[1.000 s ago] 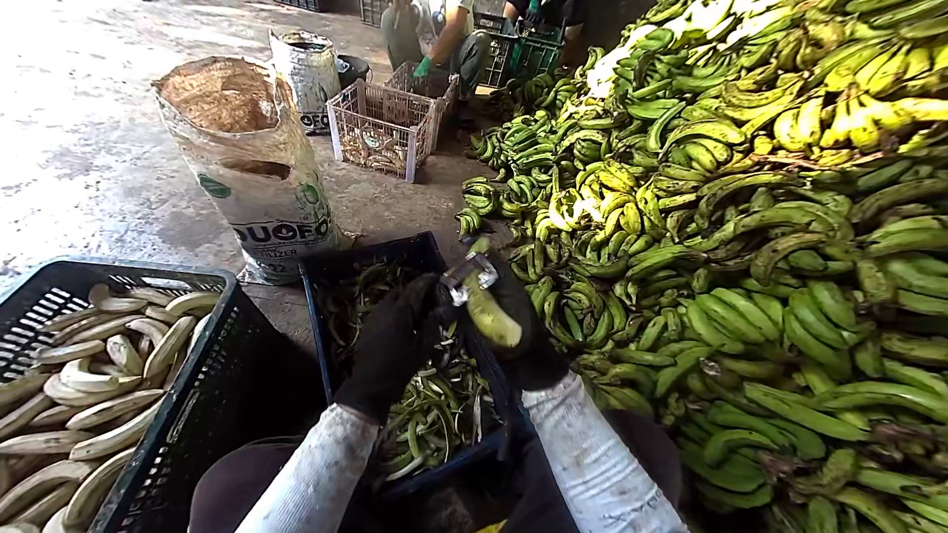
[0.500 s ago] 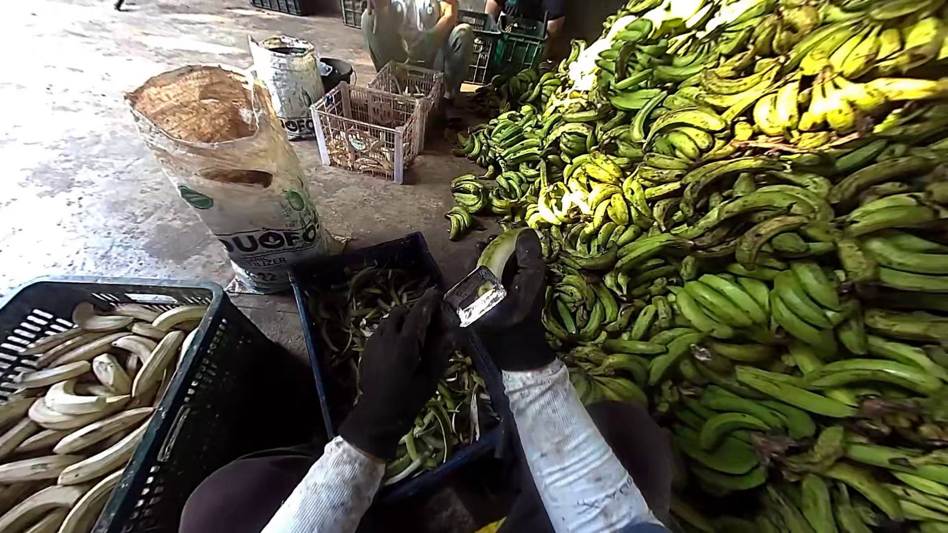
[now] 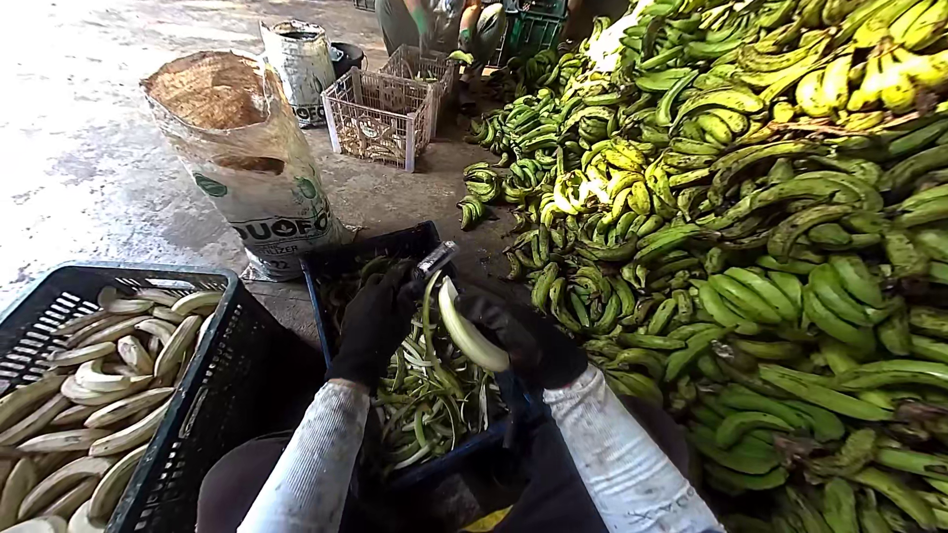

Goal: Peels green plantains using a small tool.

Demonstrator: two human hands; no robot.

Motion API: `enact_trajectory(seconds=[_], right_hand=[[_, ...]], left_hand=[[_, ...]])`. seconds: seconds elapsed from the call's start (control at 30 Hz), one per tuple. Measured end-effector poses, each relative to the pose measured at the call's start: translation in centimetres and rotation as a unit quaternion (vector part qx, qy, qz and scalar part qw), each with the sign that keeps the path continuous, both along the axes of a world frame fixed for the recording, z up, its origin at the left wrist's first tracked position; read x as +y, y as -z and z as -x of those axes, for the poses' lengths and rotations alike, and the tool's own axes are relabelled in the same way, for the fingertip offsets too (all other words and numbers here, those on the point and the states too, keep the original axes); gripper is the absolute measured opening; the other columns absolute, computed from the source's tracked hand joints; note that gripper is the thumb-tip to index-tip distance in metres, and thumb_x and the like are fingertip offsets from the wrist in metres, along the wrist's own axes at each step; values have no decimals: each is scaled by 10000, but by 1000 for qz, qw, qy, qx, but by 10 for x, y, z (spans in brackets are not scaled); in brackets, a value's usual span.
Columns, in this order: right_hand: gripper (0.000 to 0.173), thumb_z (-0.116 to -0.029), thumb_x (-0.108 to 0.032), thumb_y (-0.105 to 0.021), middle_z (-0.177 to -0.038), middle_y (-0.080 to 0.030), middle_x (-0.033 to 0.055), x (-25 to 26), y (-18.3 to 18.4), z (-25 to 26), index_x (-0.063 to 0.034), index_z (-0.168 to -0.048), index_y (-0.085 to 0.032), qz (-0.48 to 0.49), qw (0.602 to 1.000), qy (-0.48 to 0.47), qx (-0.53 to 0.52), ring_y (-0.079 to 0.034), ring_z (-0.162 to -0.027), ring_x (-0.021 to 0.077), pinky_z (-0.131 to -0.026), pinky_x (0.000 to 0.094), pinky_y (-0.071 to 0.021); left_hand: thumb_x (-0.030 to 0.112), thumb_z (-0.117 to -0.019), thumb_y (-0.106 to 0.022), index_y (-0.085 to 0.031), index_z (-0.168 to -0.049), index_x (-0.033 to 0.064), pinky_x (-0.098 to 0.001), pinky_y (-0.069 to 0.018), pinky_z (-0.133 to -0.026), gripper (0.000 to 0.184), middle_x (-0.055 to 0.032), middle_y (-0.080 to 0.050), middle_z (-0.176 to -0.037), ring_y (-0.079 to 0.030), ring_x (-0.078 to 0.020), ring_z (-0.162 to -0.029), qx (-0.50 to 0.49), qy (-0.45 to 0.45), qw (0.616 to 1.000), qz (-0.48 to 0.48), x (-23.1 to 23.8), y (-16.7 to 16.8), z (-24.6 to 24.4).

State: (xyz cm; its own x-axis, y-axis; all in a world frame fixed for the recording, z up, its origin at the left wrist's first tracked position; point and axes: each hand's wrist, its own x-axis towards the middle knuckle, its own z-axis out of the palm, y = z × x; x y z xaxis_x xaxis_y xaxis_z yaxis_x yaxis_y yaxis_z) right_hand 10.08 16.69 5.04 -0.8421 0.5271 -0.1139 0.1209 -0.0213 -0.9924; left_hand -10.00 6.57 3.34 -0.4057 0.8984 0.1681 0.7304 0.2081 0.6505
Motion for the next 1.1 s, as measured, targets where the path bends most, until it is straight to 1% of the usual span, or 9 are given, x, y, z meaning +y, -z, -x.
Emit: enact_trajectory(seconds=[0.07, 0.17, 0.33, 0.47, 0.6, 0.77, 0.9, 1.0, 1.1], right_hand=[[416, -1021, -344, -500, -1071, -682, 50, 0, 5, -2, -126, -1367, -579, 50, 998, 33, 38, -657, -929, 109, -835, 308, -562], [321, -1008, -439, -503, -830, -666, 21, 9, 9, 2, -163, -1102, -639, 178, 965, 94, 167, -658, -695, 107, -621, 300, -586], [466, -1060, -492, -363, -905, -699, 33, 23, 13, 8, -145, -1059, -673, 339, 850, 124, 384, -687, -773, 135, -665, 333, -603], [443, -1050, -473, -394, -940, -708, 58, 31, 22, 5, -111, -1064, -648, 420, 772, 109, 465, -717, -828, 164, -716, 328, -616], [444, -1058, -496, -369, -884, -692, 27, 25, 16, 4, -152, -1023, -648, 371, 828, 165, 386, -691, -757, 133, -646, 312, -598], [443, -1062, -495, -361, -917, -675, 47, 9, 15, 10, -159, -1199, -616, 263, 921, 162, 236, -671, -803, 154, -709, 376, -592], [340, -1090, -250, -379, -1067, -664, 43, 1, 27, 6, -109, -1300, -606, -51, 972, 198, 115, -640, -934, 98, -824, 317, -564], [351, -1032, -369, -422, -834, -647, 1, -12, 18, 14, -126, -1139, -653, 36, 983, 160, 88, -616, -703, 67, -639, 245, -542], [336, -1023, -345, -415, -771, -635, 13, -8, 25, 12, -125, -1120, -650, 117, 970, 173, 123, -606, -628, 93, -577, 264, -542]], left_hand=[[476, -1089, -382, -546, -1470, 211, -623, -512, -919, 492, -165, -642, -1290, -651, -359, -1119, -28, -6, 999, 15, 1, -3, -2], [606, -1040, -355, -552, -1459, 207, -579, -538, -899, 611, -125, -655, -1275, -662, -302, -1095, -30, 32, 999, -22, -4, -1, -14], [575, -1012, -475, -583, -1460, 222, -575, -552, -823, 580, -164, -689, -1172, -675, -338, -986, 59, 102, 984, -132, -14, 9, -43], [514, -973, -545, -627, -1422, 200, -590, -529, -851, 554, -198, -692, -1143, -676, -392, -1010, 148, 72, 971, -172, -21, 7, -53], [425, -949, -572, -634, -1414, 201, -585, -537, -802, 520, -200, -694, -1107, -680, -396, -967, 154, 64, 972, -164, -19, 8, -50], [405, -986, -526, -570, -1472, 241, -566, -553, -755, 515, -177, -679, -1089, -673, -360, -926, 87, 45, 991, -90, -13, 9, -45], [425, -1021, -516, -563, -1471, 197, -565, -550, -855, 507, -179, -671, -1169, -671, -349, -1010, -2, 11, 1000, -26, -12, 3, -45], [454, -1078, -453, -593, -1412, 170, -574, -517, -924, 460, -138, -691, -1191, -670, -302, -1064, -142, -39, 989, 22, -7, -6, -34], [475, -1078, -441, -594, -1397, 179, -557, -516, -929, 461, -106, -697, -1180, -666, -254, -1070, -181, -38, 983, 18, -10, -2, -23]])
